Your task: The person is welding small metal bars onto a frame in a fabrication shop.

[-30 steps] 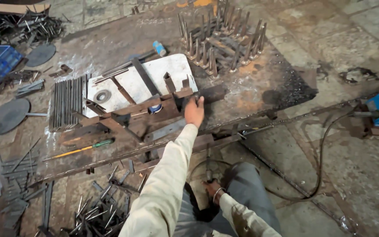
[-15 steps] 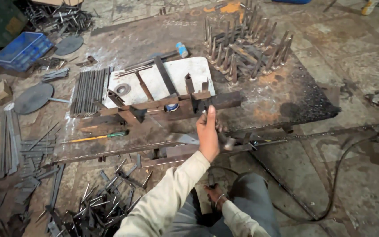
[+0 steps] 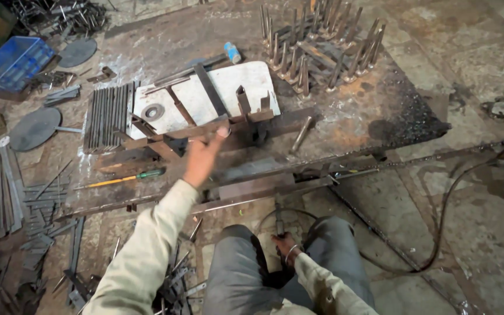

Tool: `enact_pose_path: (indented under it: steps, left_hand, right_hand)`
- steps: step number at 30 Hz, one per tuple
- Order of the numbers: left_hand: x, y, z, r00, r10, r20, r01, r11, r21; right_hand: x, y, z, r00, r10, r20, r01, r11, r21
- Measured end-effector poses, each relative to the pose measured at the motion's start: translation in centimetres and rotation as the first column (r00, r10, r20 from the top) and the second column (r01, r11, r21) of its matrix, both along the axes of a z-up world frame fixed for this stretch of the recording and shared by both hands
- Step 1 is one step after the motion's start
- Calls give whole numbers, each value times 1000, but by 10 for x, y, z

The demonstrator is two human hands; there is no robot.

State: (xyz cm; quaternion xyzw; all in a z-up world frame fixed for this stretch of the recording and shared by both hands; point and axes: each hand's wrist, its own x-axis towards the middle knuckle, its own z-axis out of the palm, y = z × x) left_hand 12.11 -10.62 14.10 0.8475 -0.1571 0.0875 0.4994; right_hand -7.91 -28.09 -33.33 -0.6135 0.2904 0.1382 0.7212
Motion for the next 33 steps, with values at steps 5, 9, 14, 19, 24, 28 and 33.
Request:
enact_pose_path:
  steps: [5, 9, 14, 19, 24, 28, 33]
  left_hand:
    - [34, 56, -41, 988, 65, -138, -97, 966, -239]
    - [49, 76, -91, 974, 211, -85, -225, 949, -222]
    - [63, 85, -103, 964, 265, -12, -256, 916, -311]
    - [48, 81, -28, 967, 248, -60, -252, 895, -367]
    - [36, 78, -32, 996, 22, -88, -56, 913, -405]
    - [48, 82, -103, 999, -2, -44, -14, 935, -355]
    - [45, 57, -105, 964, 266, -21, -250, 874, -417]
  right_hand:
    - [0, 8, -22, 999, -10, 43, 11, 1000, -4]
    - [-2, 5, -32, 995, 41, 86, -46, 997, 63]
    - [-10, 1, 22, 999, -4, 40, 5, 999, -36]
    - [-11, 1, -14, 996, 43, -82, -49, 996, -79]
    - [0, -8, -102, 934, -248, 258, 268, 962, -47]
    - [-23, -14, 103, 903, -429, 28, 430, 902, -40]
    - [-34, -15, 145, 834, -541, 110, 523, 838, 157]
